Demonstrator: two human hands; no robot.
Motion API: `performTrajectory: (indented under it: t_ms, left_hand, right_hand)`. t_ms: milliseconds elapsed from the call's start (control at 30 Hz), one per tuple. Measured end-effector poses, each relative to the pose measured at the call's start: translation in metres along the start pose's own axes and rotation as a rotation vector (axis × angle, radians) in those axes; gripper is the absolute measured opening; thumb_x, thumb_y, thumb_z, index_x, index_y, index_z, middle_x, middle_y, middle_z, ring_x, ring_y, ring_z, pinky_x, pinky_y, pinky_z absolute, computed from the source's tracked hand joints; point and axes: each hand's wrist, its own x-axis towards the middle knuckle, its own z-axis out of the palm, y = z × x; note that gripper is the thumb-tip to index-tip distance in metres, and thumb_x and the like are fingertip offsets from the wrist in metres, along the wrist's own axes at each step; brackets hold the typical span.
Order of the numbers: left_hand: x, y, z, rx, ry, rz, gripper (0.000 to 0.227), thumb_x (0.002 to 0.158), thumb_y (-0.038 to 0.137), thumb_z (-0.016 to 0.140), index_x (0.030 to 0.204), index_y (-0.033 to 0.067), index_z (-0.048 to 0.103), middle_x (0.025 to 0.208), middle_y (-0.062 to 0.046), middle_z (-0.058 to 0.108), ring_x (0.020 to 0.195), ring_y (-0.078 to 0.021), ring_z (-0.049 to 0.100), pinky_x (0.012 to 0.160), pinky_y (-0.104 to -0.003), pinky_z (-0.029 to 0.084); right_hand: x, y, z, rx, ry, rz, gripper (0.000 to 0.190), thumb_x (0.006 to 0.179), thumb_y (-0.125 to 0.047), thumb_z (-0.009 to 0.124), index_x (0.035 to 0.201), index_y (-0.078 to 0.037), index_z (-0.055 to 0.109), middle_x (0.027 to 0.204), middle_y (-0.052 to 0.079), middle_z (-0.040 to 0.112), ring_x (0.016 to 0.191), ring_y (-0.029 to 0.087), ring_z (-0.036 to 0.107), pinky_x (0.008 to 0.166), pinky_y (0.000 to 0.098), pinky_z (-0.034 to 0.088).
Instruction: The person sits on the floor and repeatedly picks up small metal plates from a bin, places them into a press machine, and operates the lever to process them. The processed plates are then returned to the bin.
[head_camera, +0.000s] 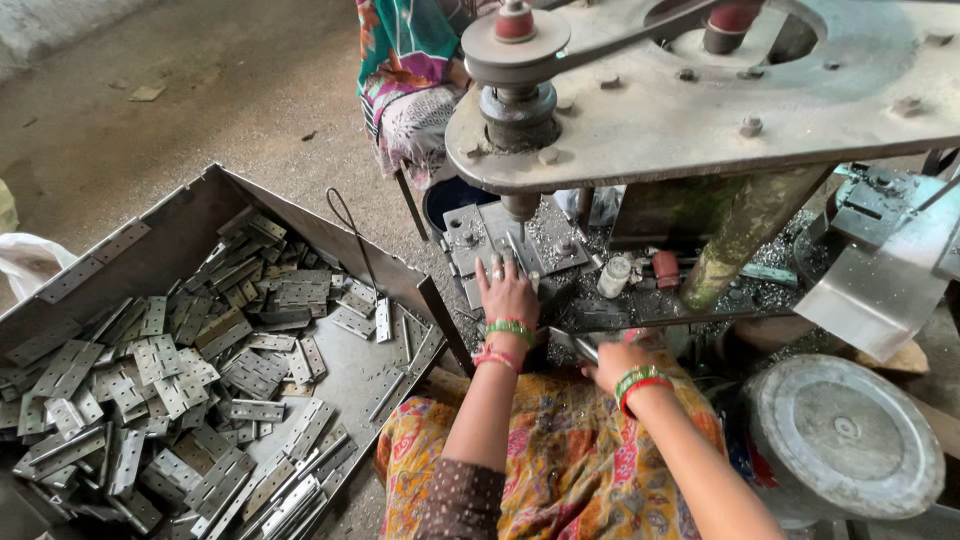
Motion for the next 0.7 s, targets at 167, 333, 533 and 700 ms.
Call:
performTrajectory:
  t_ms: [167,333,533,700]
  left_hand:
    - [-0.008,-0.001,-0.041,-0.031,0.029,0.002,0.044,0.096,0.033,0.049,0.128,0.0111,0.068,0.146,-0.014,0.054,0.146,-0.0316,0.037,0.123,-0.059,0.002]
    - [-0.028,-0.005,-0.040,-0.090,0.094,0.001,0.038,0.101,0.028,0.046,0.124,0.0110,0.072,0.146,-0.012,0.056,0.147,-0.0305,0.039,0.127,-0.059,0.003]
    - [-0.015,-0.004,-0.038,-0.073,0.099,0.017,0.039,0.094,0.029,0.049,0.119,0.0099,0.071,0.144,-0.012,0.054,0.142,-0.0296,0.038,0.121,-0.060,0.003]
    - [-0.003,-0.011,-0.041,-0.013,0.010,0.022,0.034,0.095,0.019,0.051,0.120,0.0109,0.073,0.144,-0.010,0.056,0.149,-0.0286,0.037,0.125,-0.060,0.005]
  right_hand:
    - [-0.044,-0.002,0.009,0.212,-0.146,0.055,0.043,0.101,-0.049,0.057,0.108,-0.008,0.067,0.087,0.014,0.076,0.076,0.026,0.075,0.066,0.0407,0.064]
    - [-0.073,-0.010,0.026,0.297,0.050,0.070,0.046,0.092,-0.049,0.062,0.112,-0.009,0.070,0.084,0.012,0.076,0.074,0.028,0.077,0.071,0.0423,0.062]
    - [-0.048,-0.013,-0.028,0.106,0.002,0.042,0.053,0.089,-0.058,0.069,0.102,-0.007,0.075,0.092,0.018,0.073,0.087,0.035,0.072,0.083,0.0479,0.058]
    - [-0.052,-0.016,-0.026,0.130,0.028,0.010,0.059,0.089,-0.062,0.066,0.099,-0.005,0.073,0.086,0.016,0.075,0.079,0.031,0.076,0.075,0.0440,0.059]
